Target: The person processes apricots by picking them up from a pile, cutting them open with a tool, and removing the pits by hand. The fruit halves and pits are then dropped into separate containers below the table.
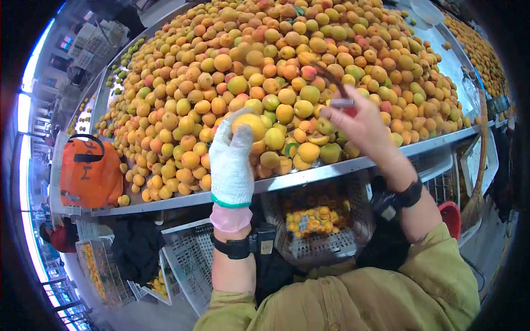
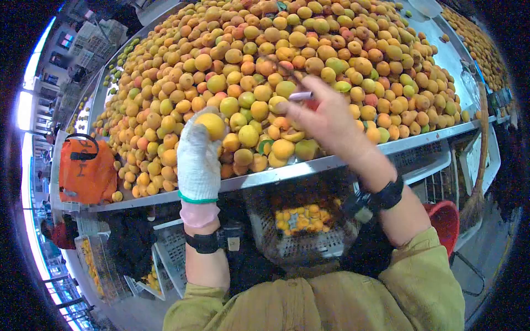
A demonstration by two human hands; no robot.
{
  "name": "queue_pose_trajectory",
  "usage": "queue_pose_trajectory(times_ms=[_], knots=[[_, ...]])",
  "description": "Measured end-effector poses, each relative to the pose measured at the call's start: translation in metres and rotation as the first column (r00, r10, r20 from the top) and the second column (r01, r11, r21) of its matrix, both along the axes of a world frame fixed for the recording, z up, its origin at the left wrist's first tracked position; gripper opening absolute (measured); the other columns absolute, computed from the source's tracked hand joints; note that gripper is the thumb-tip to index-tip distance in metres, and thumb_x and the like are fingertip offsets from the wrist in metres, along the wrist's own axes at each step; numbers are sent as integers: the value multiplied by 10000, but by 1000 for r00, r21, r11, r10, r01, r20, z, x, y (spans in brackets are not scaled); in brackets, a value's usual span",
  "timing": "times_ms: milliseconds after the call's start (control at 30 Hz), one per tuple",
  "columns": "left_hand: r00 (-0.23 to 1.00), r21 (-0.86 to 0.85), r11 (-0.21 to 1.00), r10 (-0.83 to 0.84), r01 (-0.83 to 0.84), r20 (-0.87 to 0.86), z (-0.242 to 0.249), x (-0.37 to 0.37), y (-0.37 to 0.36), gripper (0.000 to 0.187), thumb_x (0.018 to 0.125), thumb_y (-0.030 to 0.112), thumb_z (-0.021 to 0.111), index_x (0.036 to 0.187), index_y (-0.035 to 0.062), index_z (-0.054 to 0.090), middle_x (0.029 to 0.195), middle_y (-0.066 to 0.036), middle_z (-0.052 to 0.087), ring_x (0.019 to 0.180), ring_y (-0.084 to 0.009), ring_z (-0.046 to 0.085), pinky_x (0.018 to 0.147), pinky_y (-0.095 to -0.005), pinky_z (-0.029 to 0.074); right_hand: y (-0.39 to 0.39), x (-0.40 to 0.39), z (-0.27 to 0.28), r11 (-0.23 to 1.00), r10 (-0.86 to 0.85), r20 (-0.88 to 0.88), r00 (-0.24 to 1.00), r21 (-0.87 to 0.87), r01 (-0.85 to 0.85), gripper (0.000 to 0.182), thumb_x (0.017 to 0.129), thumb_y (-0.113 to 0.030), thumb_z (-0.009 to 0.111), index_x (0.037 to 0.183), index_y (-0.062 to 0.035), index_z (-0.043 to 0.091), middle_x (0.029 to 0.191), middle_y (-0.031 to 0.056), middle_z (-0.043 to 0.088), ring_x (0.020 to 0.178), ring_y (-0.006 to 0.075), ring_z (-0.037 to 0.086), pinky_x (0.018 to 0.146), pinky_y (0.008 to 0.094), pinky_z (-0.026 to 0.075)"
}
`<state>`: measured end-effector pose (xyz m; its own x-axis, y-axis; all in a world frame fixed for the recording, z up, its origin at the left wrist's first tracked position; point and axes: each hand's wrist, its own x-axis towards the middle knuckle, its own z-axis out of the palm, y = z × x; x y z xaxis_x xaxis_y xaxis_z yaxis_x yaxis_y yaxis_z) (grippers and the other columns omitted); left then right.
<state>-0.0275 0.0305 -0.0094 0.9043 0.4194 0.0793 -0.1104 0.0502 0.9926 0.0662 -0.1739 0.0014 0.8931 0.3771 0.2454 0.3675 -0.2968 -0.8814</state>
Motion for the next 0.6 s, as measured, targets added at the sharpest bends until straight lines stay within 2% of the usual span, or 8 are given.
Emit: queue_pose_trajectory(times_ms=[33,67,167,200,267,333,433,600], knots=[[993,-340,940,18,24,121,-2,2,-1,489,880,326,650,1221,-3,530,1090,-104,608,953,-191,602,852,-351,506,-7,12,-3,976,-65,26,998,-206,69,357,840,-304,687,1011,-25,544,782,122,613,723,222,625,646,342,504],[997,-436,899,2,34,82,-5,3,-3,587,908,491,559,1242,11,511,1072,-107,601,920,-216,597,849,-394,502,-15,22,-8,904,-124,65,990,-404,140,396,831,-310,690,1065,-29,538,792,125,612,722,269,629,648,368,507],[998,-672,738,-39,61,47,-6,6,-8,546,909,514,539,1180,40,543,975,-116,615,867,-247,600,841,-435,505,-27,39,-31,810,-105,175,979,-556,186,495,802,-308,702,1169,-36,511,858,142,614,814,341,613,719,412,500],[998,-769,636,-58,66,37,-5,8,-9,529,909,525,530,1149,54,559,926,-120,622,840,-262,601,836,-455,507,-28,41,-36,811,-104,178,978,-555,187,495,802,-308,702,1169,-36,511,858,142,614,814,341,613,719,412,500],[997,-813,579,-83,54,7,-6,11,-17,527,909,527,526,1146,58,559,901,-120,625,832,-264,602,836,-463,507,-31,39,-43,799,4,553,833,-503,330,504,777,-286,715,1171,-31,531,951,153,615,943,334,590,792,412,482],[991,-892,451,-128,25,-37,-11,12,-24,527,910,530,520,1147,61,557,959,-125,628,860,-277,603,843,-482,500,-16,30,-31,905,4,525,851,-365,220,479,770,-280,720,1140,-28,550,983,152,607,980,327,574,815,408,474],[993,-885,465,-94,-14,-65,-6,21,-47,510,932,526,489,1138,61,527,1045,-101,586,933,-238,593,844,-423,511,15,3,-15,992,120,514,849,-98,-81,426,750,-267,731,1070,-23,593,1005,145,593,984,320,557,825,400,468],[991,-859,504,-34,-94,-129,-11,23,-69,452,977,414,469,1206,27,515,1126,-87,571,1013,-210,573,834,-285,494,27,-8,-22,989,150,464,873,-82,-126,394,766,-317,712,982,-18,576,876,143,535,843,330,530,727,411,447]])
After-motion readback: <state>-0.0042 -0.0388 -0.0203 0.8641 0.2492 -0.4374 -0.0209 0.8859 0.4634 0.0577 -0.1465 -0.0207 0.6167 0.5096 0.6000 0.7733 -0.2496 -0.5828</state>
